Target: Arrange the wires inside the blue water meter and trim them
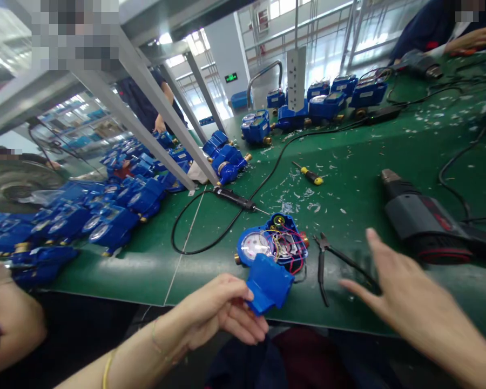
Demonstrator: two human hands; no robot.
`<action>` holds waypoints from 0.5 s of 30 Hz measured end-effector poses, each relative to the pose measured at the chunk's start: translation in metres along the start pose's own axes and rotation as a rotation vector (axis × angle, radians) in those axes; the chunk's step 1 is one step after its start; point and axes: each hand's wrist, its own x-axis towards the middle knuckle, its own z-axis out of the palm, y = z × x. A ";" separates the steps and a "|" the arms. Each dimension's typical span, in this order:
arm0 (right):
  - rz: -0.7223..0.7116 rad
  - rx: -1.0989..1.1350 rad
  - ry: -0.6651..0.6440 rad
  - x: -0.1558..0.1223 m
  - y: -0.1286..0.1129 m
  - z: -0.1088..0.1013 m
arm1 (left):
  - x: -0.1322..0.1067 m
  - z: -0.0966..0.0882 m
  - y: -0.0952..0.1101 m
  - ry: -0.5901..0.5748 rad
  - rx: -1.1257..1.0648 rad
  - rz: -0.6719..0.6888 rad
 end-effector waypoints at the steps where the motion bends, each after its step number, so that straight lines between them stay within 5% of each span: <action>1: -0.035 -0.060 -0.027 -0.003 -0.026 0.009 | 0.005 0.007 -0.009 -0.033 -0.050 -0.017; 3: -0.010 -0.159 -0.054 -0.003 -0.060 0.024 | 0.016 0.020 -0.028 -0.118 -0.157 -0.030; 6: 0.028 -0.217 -0.114 0.005 -0.074 0.027 | 0.039 0.036 -0.055 -0.203 -0.306 0.014; 12: -0.061 -0.335 -0.159 0.016 -0.042 0.028 | 0.085 0.044 -0.080 -0.288 -0.396 0.072; 15: -0.074 -0.181 -0.128 0.016 -0.017 0.031 | 0.100 0.045 -0.081 -0.301 -0.318 0.134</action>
